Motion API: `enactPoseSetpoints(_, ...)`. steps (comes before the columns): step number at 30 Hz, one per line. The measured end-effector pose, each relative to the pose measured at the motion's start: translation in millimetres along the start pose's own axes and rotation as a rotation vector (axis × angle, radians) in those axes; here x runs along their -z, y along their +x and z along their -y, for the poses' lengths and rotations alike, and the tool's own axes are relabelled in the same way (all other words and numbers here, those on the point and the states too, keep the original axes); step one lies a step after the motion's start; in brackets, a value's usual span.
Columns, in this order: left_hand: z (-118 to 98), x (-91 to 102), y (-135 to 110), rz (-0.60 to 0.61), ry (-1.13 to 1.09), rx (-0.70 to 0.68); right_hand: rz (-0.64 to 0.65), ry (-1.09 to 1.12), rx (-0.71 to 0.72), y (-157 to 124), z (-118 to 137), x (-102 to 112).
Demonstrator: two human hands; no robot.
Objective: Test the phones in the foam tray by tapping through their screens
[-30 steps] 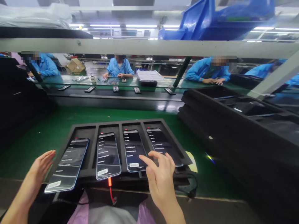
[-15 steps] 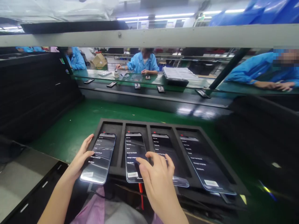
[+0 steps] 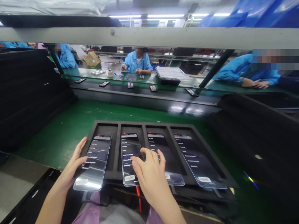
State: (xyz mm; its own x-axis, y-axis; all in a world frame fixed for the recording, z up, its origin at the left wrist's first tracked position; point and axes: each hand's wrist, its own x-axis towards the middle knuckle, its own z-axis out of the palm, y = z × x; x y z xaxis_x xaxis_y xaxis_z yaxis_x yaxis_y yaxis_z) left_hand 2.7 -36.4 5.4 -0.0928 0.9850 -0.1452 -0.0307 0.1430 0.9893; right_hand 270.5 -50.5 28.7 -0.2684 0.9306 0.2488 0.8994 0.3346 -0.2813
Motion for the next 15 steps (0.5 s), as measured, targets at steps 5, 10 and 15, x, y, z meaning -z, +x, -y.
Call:
enactPoseSetpoints(5,-1,-5.5,0,-0.096,-0.017,0.014,-0.199,-0.009,-0.138,-14,-32,11)
enactPoseSetpoints(10,2,-6.4,3,-0.134,-0.027,0.013,-0.288,-0.049,-0.326,-28,-57,20)
enactPoseSetpoints(15,7,-7.2,6,-0.173,0.001,0.017,-0.172,-0.060,-0.295,-26,-56,24)
